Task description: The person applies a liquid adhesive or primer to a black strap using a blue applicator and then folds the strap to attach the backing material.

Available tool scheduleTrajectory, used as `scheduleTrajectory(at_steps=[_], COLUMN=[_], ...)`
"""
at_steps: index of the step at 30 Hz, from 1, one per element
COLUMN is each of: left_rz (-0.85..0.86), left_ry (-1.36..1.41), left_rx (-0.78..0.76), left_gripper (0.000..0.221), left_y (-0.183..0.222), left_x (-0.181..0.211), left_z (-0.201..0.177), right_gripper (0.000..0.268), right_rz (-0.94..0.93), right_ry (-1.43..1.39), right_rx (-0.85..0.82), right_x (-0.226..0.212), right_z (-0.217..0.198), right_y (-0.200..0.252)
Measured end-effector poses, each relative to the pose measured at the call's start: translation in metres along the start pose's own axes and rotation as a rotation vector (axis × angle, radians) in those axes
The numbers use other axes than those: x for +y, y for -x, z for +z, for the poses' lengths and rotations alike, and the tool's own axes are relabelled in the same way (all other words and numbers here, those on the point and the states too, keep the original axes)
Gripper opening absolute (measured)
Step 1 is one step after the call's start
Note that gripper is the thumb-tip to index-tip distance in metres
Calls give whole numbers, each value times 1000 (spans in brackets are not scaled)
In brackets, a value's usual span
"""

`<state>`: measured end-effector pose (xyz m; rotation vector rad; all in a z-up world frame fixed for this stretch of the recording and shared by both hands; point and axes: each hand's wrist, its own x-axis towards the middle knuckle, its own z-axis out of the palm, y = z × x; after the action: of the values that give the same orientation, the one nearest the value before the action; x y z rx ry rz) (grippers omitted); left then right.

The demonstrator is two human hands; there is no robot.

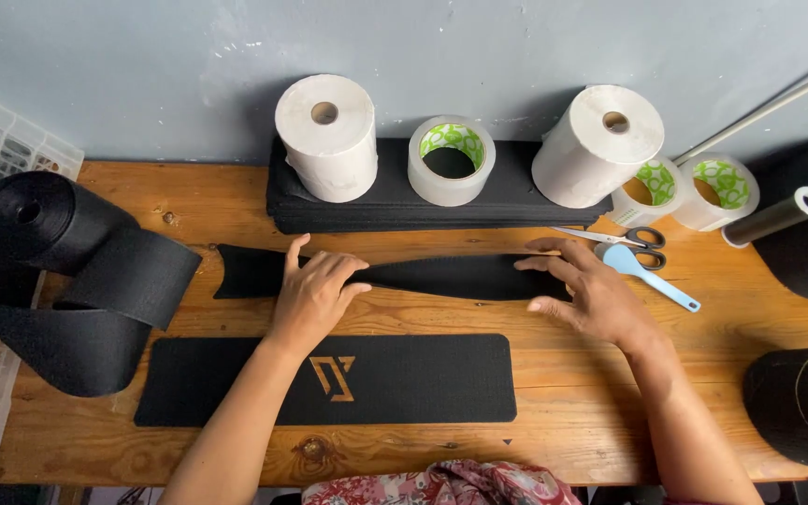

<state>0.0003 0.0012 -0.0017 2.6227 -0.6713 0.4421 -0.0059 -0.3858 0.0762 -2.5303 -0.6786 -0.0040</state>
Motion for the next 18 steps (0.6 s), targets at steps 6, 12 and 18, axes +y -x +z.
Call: scheduleTrajectory(at_steps=[6, 12, 18], left_rz=[17, 20, 25], left_ry=[19, 13, 18], left_rx=[-20, 12, 33], left_gripper=[30, 34, 39], left_y=[-2, -1, 0], left_x=[2, -3, -5], left_z=[-9, -8, -6], right_gripper=[53, 30, 30], right_rz=[62, 121, 62], right_ry=[386, 839, 1018], right_rx=[177, 245, 332], right_x=[6, 25, 55], right_z=[-6, 13, 37], right_y=[-8, -31, -61])
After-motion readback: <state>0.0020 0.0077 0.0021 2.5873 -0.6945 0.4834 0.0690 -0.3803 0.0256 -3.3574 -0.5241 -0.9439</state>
